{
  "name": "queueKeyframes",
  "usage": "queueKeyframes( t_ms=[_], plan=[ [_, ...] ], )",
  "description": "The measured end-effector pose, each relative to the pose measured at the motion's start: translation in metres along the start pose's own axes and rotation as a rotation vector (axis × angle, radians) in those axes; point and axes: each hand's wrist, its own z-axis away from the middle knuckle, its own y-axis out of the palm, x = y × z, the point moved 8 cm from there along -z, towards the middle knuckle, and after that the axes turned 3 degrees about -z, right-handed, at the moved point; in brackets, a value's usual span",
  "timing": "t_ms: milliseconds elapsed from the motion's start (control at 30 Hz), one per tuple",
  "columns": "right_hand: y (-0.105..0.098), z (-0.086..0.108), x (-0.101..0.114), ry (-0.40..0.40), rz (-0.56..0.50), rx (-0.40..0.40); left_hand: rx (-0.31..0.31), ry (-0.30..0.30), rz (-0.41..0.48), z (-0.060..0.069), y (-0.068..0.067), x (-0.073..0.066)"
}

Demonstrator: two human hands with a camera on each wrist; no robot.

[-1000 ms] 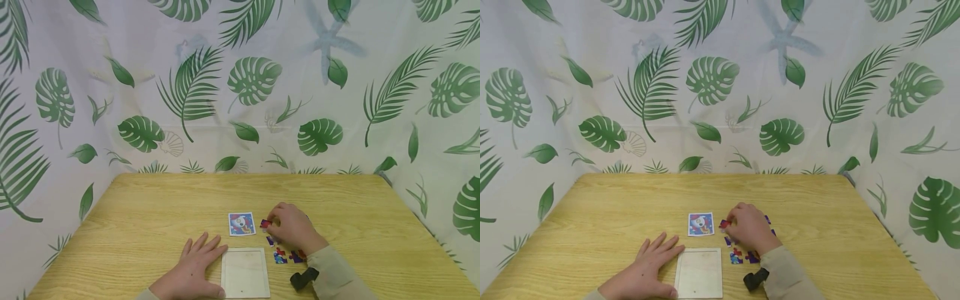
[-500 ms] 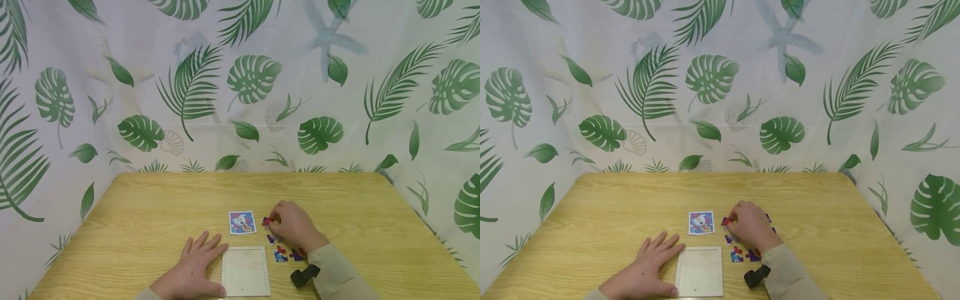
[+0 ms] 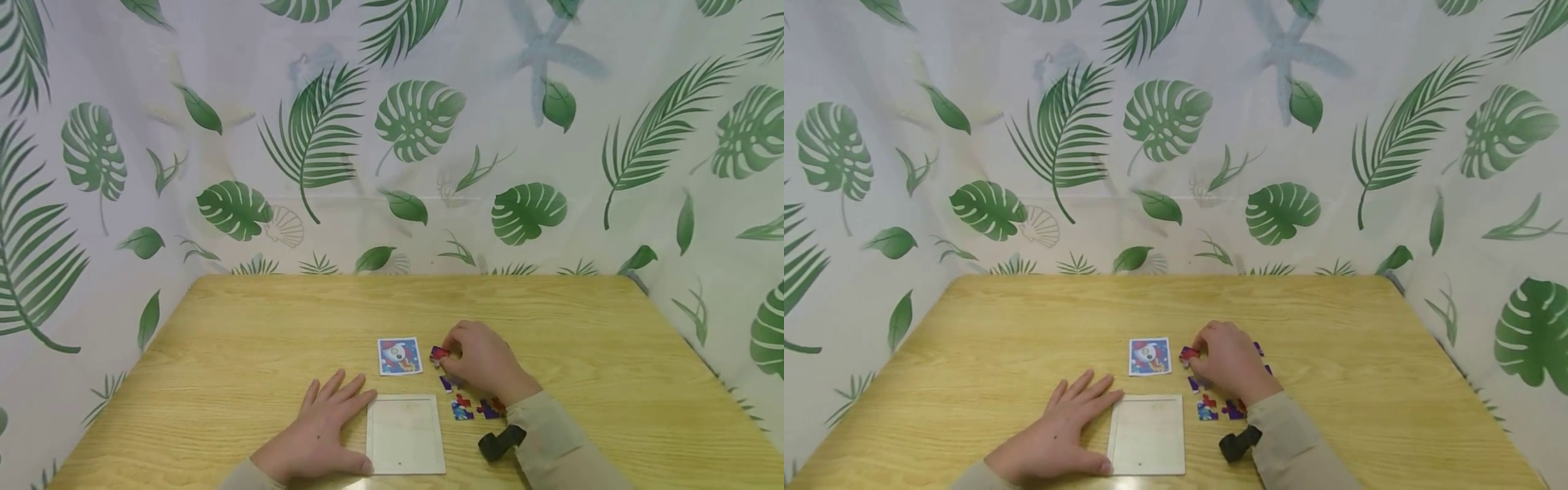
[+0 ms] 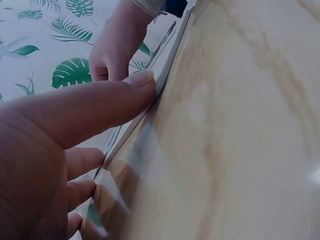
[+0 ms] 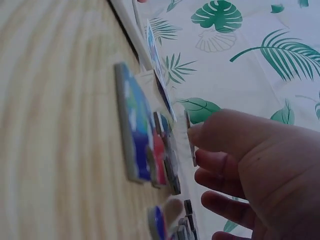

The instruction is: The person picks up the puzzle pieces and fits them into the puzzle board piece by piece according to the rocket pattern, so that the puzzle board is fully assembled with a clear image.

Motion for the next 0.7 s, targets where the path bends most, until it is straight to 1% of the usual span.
queueKeyframes(
  t_ms=[67,167,300,367,533,633,700],
  plan=[
    [-0.001,0.001,0.003,-0.017,-0.020,-0.001,0.005,-0.002,0.012,0.000,0.000,0.000],
    [-0.004,0.002,0.014,-0.064,-0.063,-0.004,0.017,-0.011,0.013,0.001,0.000,0.000],
    [-0.007,0.004,0.037,-0.135,-0.087,0.010,0.023,-0.020,0.005,0.000,-0.003,-0.001],
    [-0.005,0.006,0.051,-0.168,-0.064,0.029,0.023,-0.019,0.005,-0.001,-0.004,-0.001],
    [0.010,0.016,0.081,-0.241,-0.016,0.133,0.026,-0.011,0.016,-0.001,-0.005,-0.001],
    [0.021,0.022,0.091,-0.251,-0.021,0.213,0.034,-0.017,0.016,0.000,-0.002,-0.002],
    [0.026,0.026,0.097,-0.254,-0.032,0.249,0.032,-0.015,0.004,0.001,-0.001,-0.002]
  ],
)
